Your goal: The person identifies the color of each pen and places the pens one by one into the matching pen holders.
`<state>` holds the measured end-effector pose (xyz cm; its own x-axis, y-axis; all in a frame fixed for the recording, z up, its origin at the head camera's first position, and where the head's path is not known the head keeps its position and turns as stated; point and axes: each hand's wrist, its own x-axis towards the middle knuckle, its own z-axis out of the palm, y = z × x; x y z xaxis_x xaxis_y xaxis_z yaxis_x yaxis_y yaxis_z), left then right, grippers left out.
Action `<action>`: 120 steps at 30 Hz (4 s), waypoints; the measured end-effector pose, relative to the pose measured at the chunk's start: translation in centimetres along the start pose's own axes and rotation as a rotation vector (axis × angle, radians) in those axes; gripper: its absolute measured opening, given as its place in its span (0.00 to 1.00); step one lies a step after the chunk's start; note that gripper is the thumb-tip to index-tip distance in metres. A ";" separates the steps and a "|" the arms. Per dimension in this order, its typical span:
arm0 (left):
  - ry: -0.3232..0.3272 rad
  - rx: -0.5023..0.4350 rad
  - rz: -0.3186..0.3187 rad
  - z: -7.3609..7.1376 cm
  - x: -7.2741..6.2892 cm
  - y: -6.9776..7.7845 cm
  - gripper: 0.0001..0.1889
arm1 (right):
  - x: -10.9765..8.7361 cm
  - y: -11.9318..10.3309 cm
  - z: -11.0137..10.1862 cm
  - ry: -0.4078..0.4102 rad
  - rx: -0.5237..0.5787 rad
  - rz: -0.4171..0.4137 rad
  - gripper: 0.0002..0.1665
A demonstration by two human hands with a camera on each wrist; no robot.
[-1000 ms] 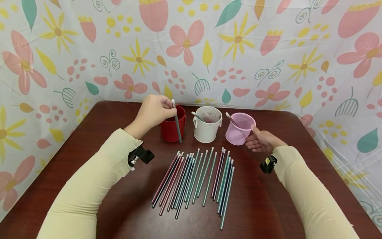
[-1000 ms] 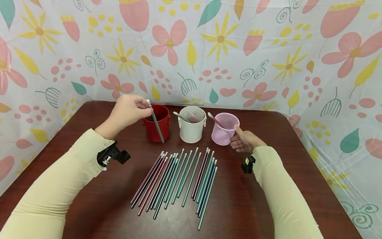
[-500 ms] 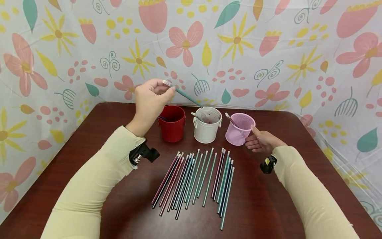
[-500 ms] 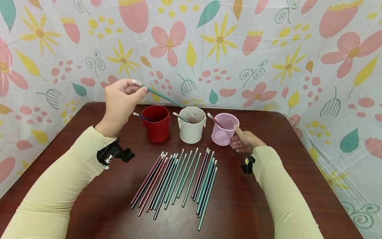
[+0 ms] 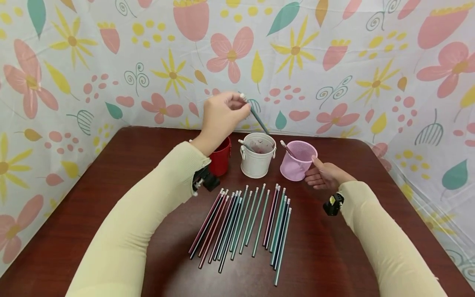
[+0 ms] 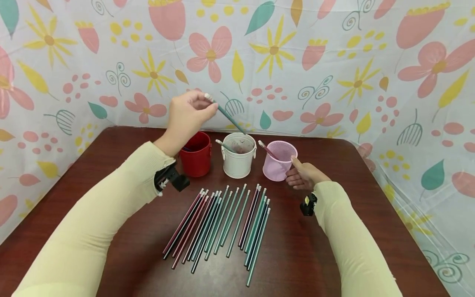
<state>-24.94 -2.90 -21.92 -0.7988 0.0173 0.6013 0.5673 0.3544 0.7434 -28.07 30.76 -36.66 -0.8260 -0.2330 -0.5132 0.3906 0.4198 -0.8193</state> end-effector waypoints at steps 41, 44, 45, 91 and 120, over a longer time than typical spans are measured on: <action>-0.415 0.413 -0.292 4.7 -1.8 -7.6 0.07 | 0.5 0.4 0.1 -0.014 -0.027 -0.025 0.54; -0.437 0.431 -0.310 4.5 -1.9 -7.8 0.08 | 0.6 0.4 0.2 -0.014 -0.031 -0.023 0.55; -0.447 0.435 -0.318 4.4 -1.9 -7.8 0.08 | 0.5 0.4 0.2 -0.015 -0.031 -0.024 0.54; -0.974 0.596 -0.608 1.4 -9.0 -13.2 0.11 | 0.5 0.5 0.4 -0.016 0.001 -0.022 0.55; -0.289 -0.270 -0.253 -3.7 -5.9 -4.9 0.09 | 0.3 0.3 0.4 -0.001 -0.005 -0.017 0.55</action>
<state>-22.26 -8.23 -28.06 -0.9198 0.2354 0.3139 0.3491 0.1256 0.9286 -28.03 30.46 -37.14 -0.8318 -0.2413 -0.4999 0.3746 0.4204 -0.8264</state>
